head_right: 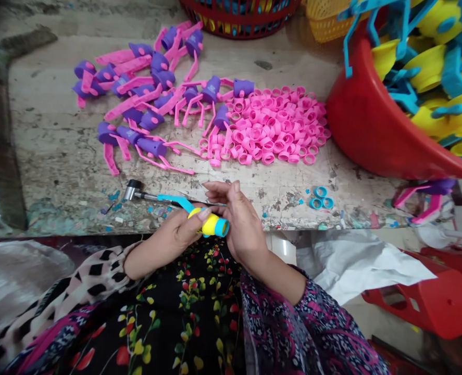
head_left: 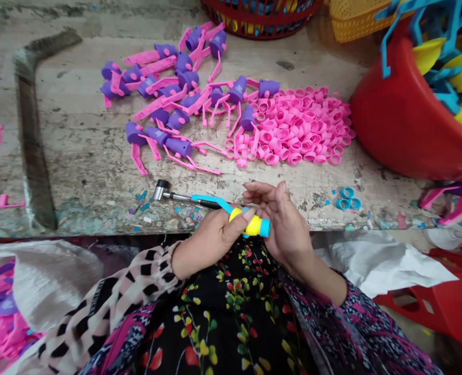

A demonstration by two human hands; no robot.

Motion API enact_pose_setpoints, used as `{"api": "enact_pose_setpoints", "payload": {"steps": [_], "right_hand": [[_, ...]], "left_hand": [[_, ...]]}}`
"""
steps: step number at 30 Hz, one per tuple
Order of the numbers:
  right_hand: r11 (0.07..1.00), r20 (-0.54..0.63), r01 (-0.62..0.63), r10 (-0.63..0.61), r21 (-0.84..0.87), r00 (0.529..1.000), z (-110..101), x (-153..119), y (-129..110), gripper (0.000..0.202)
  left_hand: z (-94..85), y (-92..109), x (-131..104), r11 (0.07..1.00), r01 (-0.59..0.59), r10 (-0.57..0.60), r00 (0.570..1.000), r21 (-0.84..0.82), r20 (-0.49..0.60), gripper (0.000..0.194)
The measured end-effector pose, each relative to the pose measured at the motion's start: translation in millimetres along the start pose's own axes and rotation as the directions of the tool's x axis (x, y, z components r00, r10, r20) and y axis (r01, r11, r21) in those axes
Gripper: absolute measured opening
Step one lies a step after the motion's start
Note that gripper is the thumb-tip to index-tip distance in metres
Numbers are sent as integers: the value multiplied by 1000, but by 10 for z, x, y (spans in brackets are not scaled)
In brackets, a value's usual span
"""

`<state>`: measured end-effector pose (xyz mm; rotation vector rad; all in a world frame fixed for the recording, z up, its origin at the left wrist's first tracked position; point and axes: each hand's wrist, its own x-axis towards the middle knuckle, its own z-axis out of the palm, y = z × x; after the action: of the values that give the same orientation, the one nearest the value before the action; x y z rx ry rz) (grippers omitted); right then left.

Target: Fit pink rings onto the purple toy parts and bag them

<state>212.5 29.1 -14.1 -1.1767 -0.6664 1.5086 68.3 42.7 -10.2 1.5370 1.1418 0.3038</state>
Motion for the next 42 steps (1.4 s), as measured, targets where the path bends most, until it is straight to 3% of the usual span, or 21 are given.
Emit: {"api": "enact_pose_setpoints", "payload": {"steps": [7,14,22,28,31,34,37,42], "right_hand": [[958,131,-228,207,176,970,122,-27,-18,52],[961,178,-201,167,192,970,71,-42,63,51],[959,175,-198,163,205,971,76,-69,120,43],[954,181,-219,183,204,966,65,-57,164,39],[947,192,-261,225,187,955,74,-6,83,47],[904,286,-346,272,251,919,89,49,-57,62],[863,338,-401,295,308,894,82,57,-147,69],[836,312,-432,334,337,889,26,-12,-111,69]], "left_hand": [[46,-12,-113,929,-130,169,982,346,-84,47],[134,39,-141,849,-47,120,987,526,-106,69],[173,76,-150,901,-17,31,999,433,-25,60],[184,32,-133,904,6,8,999,428,-31,62],[159,6,-94,950,-60,77,996,306,-45,54],[126,-18,-63,986,-104,116,989,130,-88,51],[113,-32,-59,999,-50,47,994,-21,-103,51],[130,-2,-64,973,138,-152,987,-185,-60,55]]}}
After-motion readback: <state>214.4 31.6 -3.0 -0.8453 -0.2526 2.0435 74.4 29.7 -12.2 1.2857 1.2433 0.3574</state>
